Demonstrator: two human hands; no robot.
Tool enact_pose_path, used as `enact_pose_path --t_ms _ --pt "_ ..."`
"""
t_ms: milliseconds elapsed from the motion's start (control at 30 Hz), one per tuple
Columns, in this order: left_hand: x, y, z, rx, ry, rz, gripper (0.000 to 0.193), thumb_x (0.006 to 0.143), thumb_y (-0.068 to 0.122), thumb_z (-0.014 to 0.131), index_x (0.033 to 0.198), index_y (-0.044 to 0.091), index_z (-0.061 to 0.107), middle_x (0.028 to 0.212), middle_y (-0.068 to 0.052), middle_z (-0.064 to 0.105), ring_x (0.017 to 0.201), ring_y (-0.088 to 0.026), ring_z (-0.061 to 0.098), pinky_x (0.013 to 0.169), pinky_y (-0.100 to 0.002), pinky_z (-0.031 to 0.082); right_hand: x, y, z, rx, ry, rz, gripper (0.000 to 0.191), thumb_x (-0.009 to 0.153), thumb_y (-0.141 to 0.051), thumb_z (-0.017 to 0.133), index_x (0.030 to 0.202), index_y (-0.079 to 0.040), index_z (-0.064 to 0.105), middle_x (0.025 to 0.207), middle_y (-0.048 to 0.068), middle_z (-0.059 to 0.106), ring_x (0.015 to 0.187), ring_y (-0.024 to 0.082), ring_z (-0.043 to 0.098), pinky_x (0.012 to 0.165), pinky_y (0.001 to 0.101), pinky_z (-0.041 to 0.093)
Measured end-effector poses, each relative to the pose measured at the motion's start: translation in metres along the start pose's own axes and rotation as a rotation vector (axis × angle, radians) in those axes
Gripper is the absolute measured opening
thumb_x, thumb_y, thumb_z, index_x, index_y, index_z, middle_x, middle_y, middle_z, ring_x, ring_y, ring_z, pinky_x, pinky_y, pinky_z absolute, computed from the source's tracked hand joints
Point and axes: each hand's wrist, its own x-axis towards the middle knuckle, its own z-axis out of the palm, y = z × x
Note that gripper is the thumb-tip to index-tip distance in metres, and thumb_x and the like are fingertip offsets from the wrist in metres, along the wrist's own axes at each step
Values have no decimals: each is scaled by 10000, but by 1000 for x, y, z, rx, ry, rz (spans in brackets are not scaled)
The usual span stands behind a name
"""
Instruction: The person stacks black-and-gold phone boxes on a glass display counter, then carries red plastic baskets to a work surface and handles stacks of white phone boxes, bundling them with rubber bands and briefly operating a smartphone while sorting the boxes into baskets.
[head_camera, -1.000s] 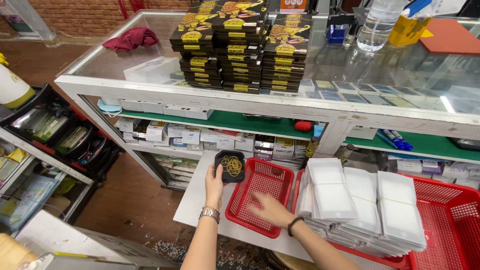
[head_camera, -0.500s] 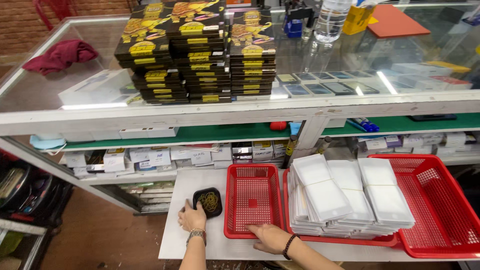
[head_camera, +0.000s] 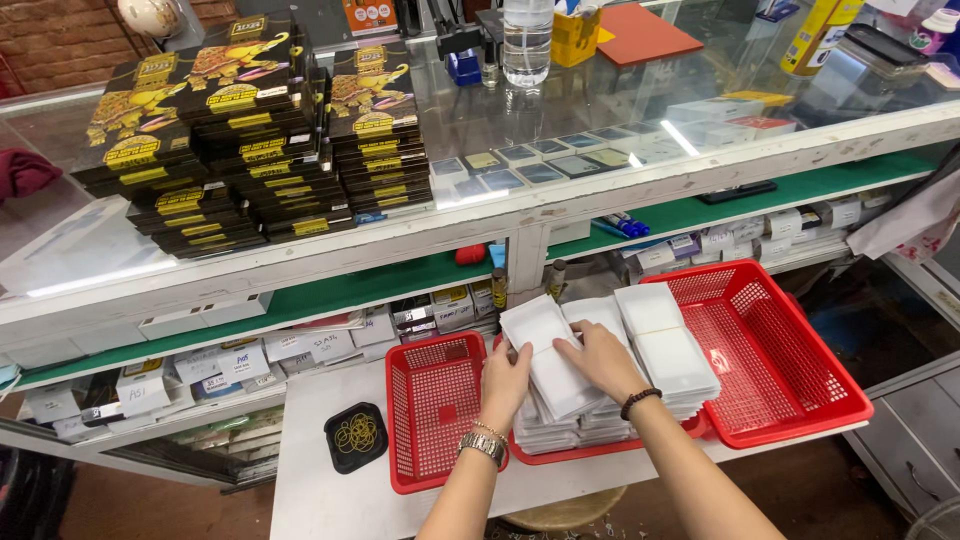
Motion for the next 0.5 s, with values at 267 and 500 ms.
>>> enact_pose_path --t_ms 267,500 --pt "-19 22 -2 -564 67 -38 729 853 160 781 1499 51 462 1118 -196 665 953 -253 697 781 -351 558 -1 18 -19 903 -302 213 630 823 -238 778 1348 -4 520 1188 150 642 1022 221 682 806 349 588" --pt "-35 42 4 -887 -190 -280 767 783 81 814 1452 27 443 1332 -139 661 1185 -235 676 967 -371 568 -17 -11 -44 786 -247 54 528 837 -184 763 1310 -128 536 1152 92 622 997 177 644 818 318 573"
